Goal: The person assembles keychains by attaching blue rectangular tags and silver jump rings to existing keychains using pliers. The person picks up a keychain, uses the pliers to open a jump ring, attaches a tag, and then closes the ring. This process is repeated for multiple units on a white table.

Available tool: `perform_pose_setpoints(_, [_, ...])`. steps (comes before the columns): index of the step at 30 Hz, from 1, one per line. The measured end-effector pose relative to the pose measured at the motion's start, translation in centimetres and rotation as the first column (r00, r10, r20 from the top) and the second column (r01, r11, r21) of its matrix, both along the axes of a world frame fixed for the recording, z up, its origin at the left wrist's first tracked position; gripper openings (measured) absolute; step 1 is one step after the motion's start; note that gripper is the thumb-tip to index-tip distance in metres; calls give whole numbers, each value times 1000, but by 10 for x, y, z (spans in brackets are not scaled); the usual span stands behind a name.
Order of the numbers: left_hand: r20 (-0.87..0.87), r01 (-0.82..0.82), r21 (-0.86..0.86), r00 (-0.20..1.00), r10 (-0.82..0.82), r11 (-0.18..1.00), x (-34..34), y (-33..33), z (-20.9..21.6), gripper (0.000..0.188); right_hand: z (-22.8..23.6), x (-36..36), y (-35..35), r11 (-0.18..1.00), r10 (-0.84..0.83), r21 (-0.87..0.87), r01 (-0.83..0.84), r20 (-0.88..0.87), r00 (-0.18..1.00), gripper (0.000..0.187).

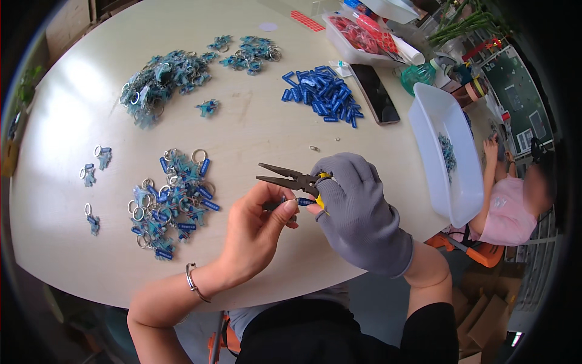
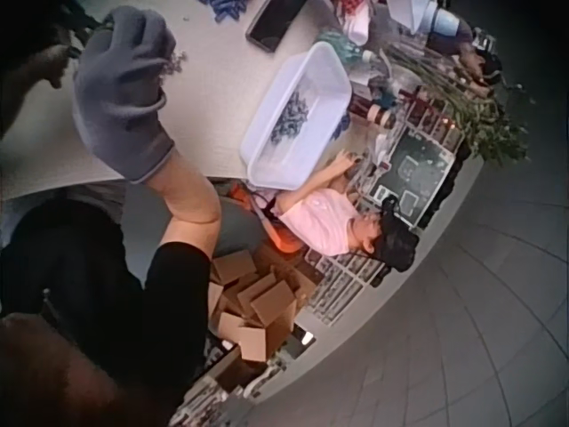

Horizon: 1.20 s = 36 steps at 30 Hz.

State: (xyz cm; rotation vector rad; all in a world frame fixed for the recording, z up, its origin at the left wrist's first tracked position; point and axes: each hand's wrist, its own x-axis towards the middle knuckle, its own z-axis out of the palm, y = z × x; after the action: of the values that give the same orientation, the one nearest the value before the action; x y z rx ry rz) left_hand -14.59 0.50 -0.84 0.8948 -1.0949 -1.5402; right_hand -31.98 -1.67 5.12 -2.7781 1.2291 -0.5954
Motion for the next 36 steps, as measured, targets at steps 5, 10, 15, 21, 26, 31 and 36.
perform_pose_setpoints(5, [-106, 38, 18, 994, -36, 999, 1, -2, 4, 11, 3, -6, -6, 927, -39, 371, -55, 241, 970, 21])
perform_pose_setpoints(10, [-84, 90, 18, 993, -88, 996, 5, -5, 4, 10, 7, -8, -12, 689, -246, 723, -52, 300, 922, 18])
perform_pose_setpoints(15, [-168, 141, 25, 977, -135, 990, 5, -9, -5, 8, 5, -8, -10, 765, -202, 644, -4, 247, 948, 20])
perform_pose_setpoints(21, [-193, 209, -36, 958, -212, 977, 9, -13, -5, 8, 9, -7, -6, 910, -106, 414, 27, 168, 980, 20])
perform_pose_setpoints(26, [-161, 173, -109, 969, -189, 979, 7, -14, 0, 11, 12, -7, -8, 924, -70, 381, 9, 147, 987, 20])
perform_pose_setpoints(31, [-291, 139, -17, 947, -138, 990, 8, -14, -3, 13, 15, -5, -11, 899, -96, 436, 37, 114, 989, 21])
perform_pose_setpoints(36, [-263, 159, 36, 954, -145, 987, 13, -16, -2, 16, 24, -5, -16, 702, -277, 701, 127, 105, 955, 24])
